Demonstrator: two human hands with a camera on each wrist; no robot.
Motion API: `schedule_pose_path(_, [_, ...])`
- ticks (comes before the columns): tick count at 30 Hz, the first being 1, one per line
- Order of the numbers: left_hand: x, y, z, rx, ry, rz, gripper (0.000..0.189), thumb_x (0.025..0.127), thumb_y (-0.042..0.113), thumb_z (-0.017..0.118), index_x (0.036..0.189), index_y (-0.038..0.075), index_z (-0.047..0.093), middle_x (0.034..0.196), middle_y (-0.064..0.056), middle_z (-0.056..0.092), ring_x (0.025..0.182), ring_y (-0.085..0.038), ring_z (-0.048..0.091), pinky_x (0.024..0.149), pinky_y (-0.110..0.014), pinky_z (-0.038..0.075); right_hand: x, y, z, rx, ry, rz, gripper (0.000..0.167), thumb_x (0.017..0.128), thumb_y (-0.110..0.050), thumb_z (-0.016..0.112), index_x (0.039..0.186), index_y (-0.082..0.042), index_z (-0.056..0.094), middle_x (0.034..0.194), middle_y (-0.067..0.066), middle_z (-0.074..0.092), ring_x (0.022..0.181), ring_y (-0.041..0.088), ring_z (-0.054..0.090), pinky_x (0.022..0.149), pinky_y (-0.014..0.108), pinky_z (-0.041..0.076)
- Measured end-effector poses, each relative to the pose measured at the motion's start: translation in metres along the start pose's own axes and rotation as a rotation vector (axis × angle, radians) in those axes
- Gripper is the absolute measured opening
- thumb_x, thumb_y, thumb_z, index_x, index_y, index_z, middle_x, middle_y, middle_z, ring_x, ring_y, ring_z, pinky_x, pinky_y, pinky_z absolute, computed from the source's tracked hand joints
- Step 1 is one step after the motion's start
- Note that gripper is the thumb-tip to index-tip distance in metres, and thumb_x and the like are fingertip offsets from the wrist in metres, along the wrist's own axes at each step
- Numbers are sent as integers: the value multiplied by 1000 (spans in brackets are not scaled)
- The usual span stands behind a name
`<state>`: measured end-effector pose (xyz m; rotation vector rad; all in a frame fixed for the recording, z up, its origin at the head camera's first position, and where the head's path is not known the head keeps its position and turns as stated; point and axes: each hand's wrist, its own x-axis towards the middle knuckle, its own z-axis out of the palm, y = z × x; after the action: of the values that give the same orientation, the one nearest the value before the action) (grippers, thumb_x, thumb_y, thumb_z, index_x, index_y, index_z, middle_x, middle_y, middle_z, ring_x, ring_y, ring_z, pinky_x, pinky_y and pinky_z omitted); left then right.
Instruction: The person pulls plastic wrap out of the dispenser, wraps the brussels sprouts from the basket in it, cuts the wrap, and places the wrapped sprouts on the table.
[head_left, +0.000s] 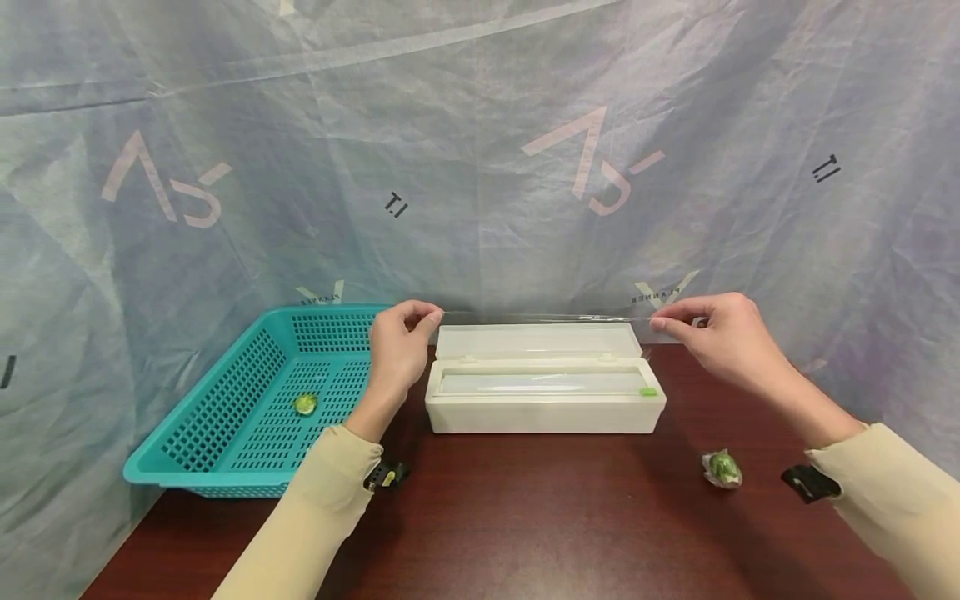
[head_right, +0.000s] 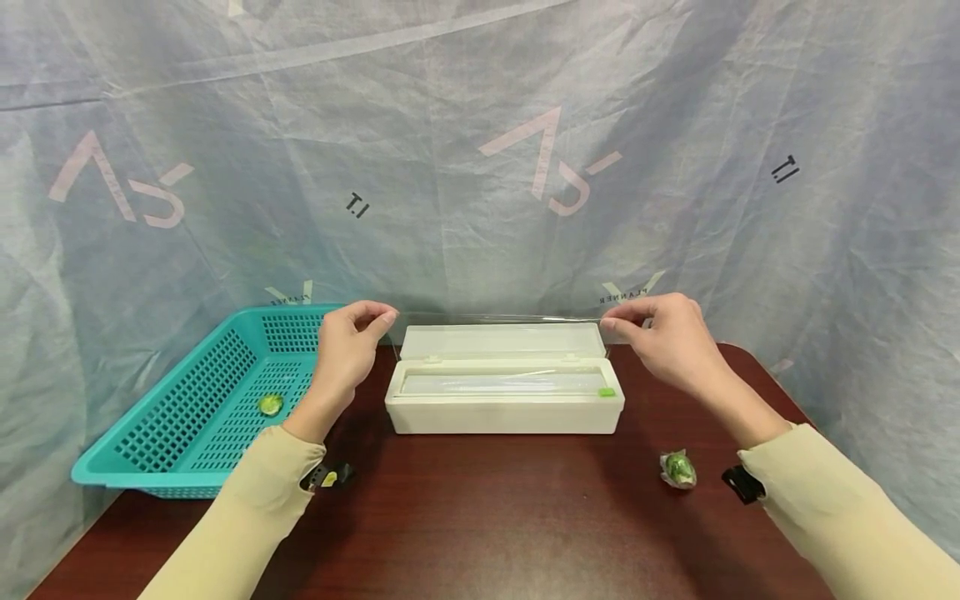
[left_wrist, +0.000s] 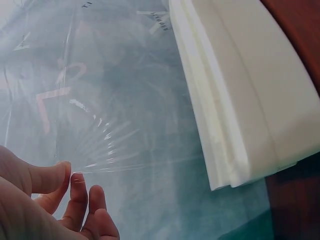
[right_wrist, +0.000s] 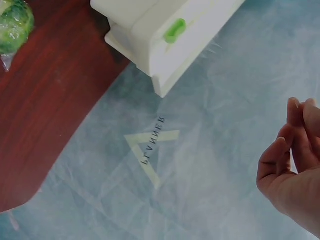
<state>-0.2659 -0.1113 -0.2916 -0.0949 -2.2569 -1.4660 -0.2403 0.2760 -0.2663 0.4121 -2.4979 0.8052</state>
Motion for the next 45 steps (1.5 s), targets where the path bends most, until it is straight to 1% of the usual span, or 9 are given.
schedule_pose_path(10, [1, 19, -14, -35, -16, 3, 14, 105, 14, 68, 110, 5, 78, 104, -10, 70, 95, -25, 59, 80, -38, 45, 0, -13, -15, 24, 20, 20, 14, 96, -21, 80, 103, -9, 85, 95, 9, 77, 56, 15, 49, 47, 29, 37])
schedule_pose_path(16, [1, 27, -23, -59, -13, 37, 13, 104, 14, 69, 109, 6, 79, 104, -10, 71, 95, -24, 58, 80, -37, 44, 0, -25, -25, 36, 43, 24, 12, 96, -20, 81, 101, -10, 85, 95, 7, 78, 57, 16, 52, 47, 28, 38])
schedule_pose_path(20, [-1, 32, -30, -68, -19, 70, 14, 105, 14, 68, 110, 4, 78, 107, -11, 69, 95, -24, 56, 78, -38, 42, 0, -33, -31, 39, 55, 37, 11, 95, -22, 82, 100, -13, 85, 92, 2, 78, 60, 16, 56, 50, 27, 41])
schedule_pose_path(24, [-3, 38, -36, -67, -22, 89, 15, 105, 15, 68, 111, 5, 78, 108, -10, 69, 94, -24, 54, 77, -38, 41, -4, -40, -39, 44, 58, 51, 13, 95, -24, 83, 102, -15, 85, 90, -2, 77, 60, 17, 54, 50, 28, 39])
schedule_pose_path(31, [-4, 49, -43, -68, -24, 102, 15, 105, 14, 68, 111, 5, 78, 110, -9, 70, 102, -23, 58, 80, -38, 43, -9, -49, -49, 37, 82, 53, 15, 94, -25, 83, 104, -14, 85, 85, -10, 76, 56, 16, 51, 47, 29, 36])
schedule_pose_path(37, [-7, 55, -49, -87, -40, 120, 15, 105, 13, 67, 112, 5, 77, 111, -9, 71, 105, -22, 59, 84, -38, 45, -16, -55, -57, 36, 95, 73, 17, 94, -26, 83, 107, -15, 85, 81, -9, 74, 54, 15, 47, 48, 30, 35])
schedule_pose_path(43, [-16, 61, -59, -82, -60, 147, 15, 105, 14, 68, 111, 6, 78, 110, -9, 72, 106, -19, 59, 87, -40, 45, -30, -61, -63, 27, 111, 68, 15, 93, -24, 84, 105, -16, 85, 77, -7, 72, 60, 13, 48, 52, 27, 35])
schedule_pose_path(44, [-19, 61, -61, -72, -61, 156, 14, 105, 14, 68, 110, 6, 78, 109, -8, 73, 105, -18, 60, 94, -39, 43, -33, -61, -63, 30, 112, 56, 14, 93, -23, 84, 105, -16, 85, 77, -6, 72, 61, 12, 47, 52, 26, 35])
schedule_pose_path(45, [-21, 62, -63, -65, -65, 161, 13, 104, 14, 69, 110, 6, 78, 107, -7, 73, 104, -18, 60, 94, -39, 43, -37, -62, -64, 36, 110, 41, 12, 93, -21, 84, 104, -16, 85, 77, -6, 71, 62, 12, 47, 53, 26, 35])
